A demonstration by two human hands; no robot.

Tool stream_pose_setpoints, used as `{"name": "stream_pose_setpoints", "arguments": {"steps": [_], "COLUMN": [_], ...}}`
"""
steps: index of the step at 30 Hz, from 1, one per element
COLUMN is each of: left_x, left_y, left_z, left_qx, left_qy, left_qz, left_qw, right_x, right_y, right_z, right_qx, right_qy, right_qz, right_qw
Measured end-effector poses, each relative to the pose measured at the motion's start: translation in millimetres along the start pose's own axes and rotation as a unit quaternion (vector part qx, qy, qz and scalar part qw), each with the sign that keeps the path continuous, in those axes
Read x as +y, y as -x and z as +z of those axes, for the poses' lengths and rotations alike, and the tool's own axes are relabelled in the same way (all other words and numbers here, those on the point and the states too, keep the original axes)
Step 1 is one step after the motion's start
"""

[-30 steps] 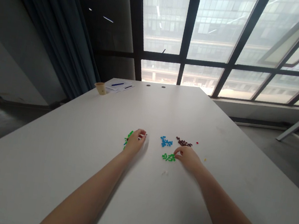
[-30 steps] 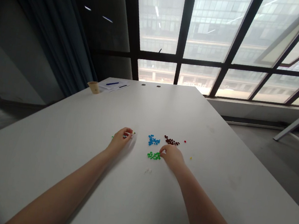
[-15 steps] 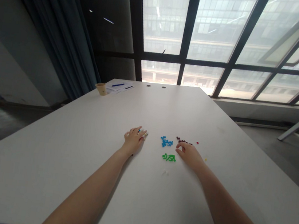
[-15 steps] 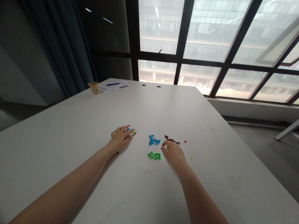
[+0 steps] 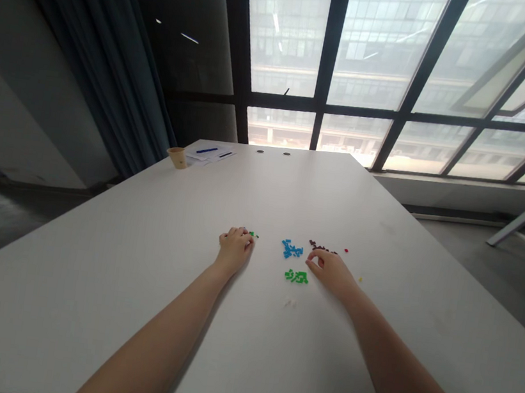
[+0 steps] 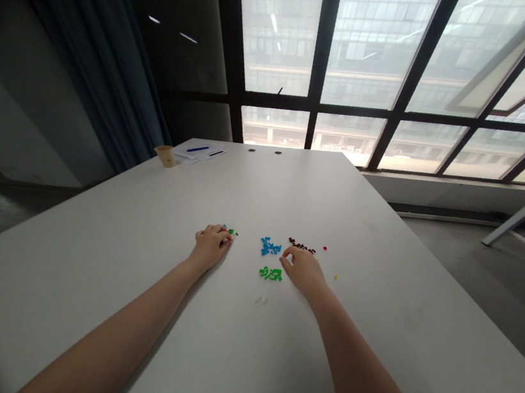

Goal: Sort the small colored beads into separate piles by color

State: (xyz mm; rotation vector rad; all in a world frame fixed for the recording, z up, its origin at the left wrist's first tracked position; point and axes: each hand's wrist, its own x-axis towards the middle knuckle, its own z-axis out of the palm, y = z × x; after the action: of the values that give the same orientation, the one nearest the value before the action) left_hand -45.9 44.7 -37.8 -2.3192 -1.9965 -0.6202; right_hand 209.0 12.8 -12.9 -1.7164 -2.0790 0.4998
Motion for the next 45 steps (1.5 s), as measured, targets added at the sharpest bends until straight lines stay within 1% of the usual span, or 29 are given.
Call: {"name": "stream_pose_setpoints", "arguments": {"steps": [4, 7, 9, 10, 11, 12, 13, 14, 15, 17, 18, 19, 20, 21, 22, 24, 26, 32, 38, 45], "left_x": [-0.6, -1.4, -0.7, 0.4, 2.1, 4.5, 7.7, 11.5, 15.8, 25.0, 29.6, 33.8, 37.7, 41.3, 44.4, 49.6, 53.5, 59.3, 60.2, 62.7], "left_y": [-0.7, -2.0, -3.2, -3.7, -4.0, -4.1, -3.8, -3.2, -2.1, 1.0, 3.0, 5.0, 7.0, 8.9, 10.7, 13.9, 16.3, 18.8, 19.6, 21.7], "left_z": [-0.8, -0.7, -0.3, -0.1, -0.3, -0.8, -2.0, -3.9, -6.5, -13.4, -17.2, -21.0, -24.5, -27.3, -29.5, -31.6, -31.5, -28.6, -25.1, -20.8], "left_qx": [-0.026, -0.028, -0.019, -0.014, -0.011, -0.014, -0.023, -0.041, -0.064, -0.117, -0.141, -0.164, -0.186, -0.203, -0.219, -0.241, -0.252, -0.244, -0.250, -0.264], "left_qy": [0.009, 0.032, 0.084, 0.128, 0.183, 0.251, 0.329, 0.413, 0.496, 0.638, 0.689, 0.727, 0.753, 0.771, 0.783, 0.798, 0.805, 0.814, 0.827, 0.801], "left_qz": [0.008, -0.002, -0.015, -0.022, -0.033, -0.051, -0.077, -0.109, -0.144, -0.199, -0.214, -0.224, -0.231, -0.234, -0.235, -0.230, -0.220, -0.200, -0.190, -0.221], "left_qw": [1.000, 0.999, 0.996, 0.991, 0.982, 0.967, 0.941, 0.903, 0.854, 0.734, 0.677, 0.628, 0.588, 0.557, 0.533, 0.503, 0.490, 0.488, 0.466, 0.490], "right_x": [-0.4, -0.4, -0.5, -0.5, -0.7, -0.8, -1.1, -1.3, -1.6, -2.1, -2.3, -2.3, -2.3, -2.1, -1.9, -1.2, -0.8, -0.6, -1.6, -3.7], "right_y": [0.2, 0.0, -0.1, 0.0, 0.2, 0.4, 0.6, 0.9, 1.2, 1.6, 1.7, 1.7, 1.5, 1.3, 0.9, 0.2, -0.4, -0.4, -0.3, 1.0], "right_z": [-0.4, -0.8, -1.0, -1.2, -1.4, -1.6, -1.8, -2.0, -2.2, -2.5, -2.6, -2.5, -2.2, -1.9, -1.5, -0.5, 0.1, 0.5, 0.5, -0.7], "right_qx": [0.001, -0.001, 0.000, 0.002, 0.003, 0.004, 0.004, 0.004, 0.004, 0.003, 0.003, 0.003, 0.003, 0.002, 0.002, 0.002, 0.004, 0.007, 0.008, 0.008], "right_qy": [0.000, 0.000, 0.000, 0.000, 0.000, -0.001, -0.002, -0.003, -0.003, -0.003, -0.003, -0.003, -0.003, -0.003, -0.003, -0.002, -0.002, -0.006, -0.007, -0.010], "right_qz": [0.000, 0.001, 0.001, 0.001, 0.000, -0.001, -0.001, -0.002, -0.003, -0.002, -0.002, -0.002, -0.002, -0.002, -0.003, -0.005, -0.010, -0.016, -0.020, -0.024], "right_qw": [1.000, 1.000, 1.000, 1.000, 1.000, 1.000, 1.000, 1.000, 1.000, 1.000, 1.000, 1.000, 1.000, 1.000, 1.000, 1.000, 1.000, 1.000, 1.000, 1.000]}}
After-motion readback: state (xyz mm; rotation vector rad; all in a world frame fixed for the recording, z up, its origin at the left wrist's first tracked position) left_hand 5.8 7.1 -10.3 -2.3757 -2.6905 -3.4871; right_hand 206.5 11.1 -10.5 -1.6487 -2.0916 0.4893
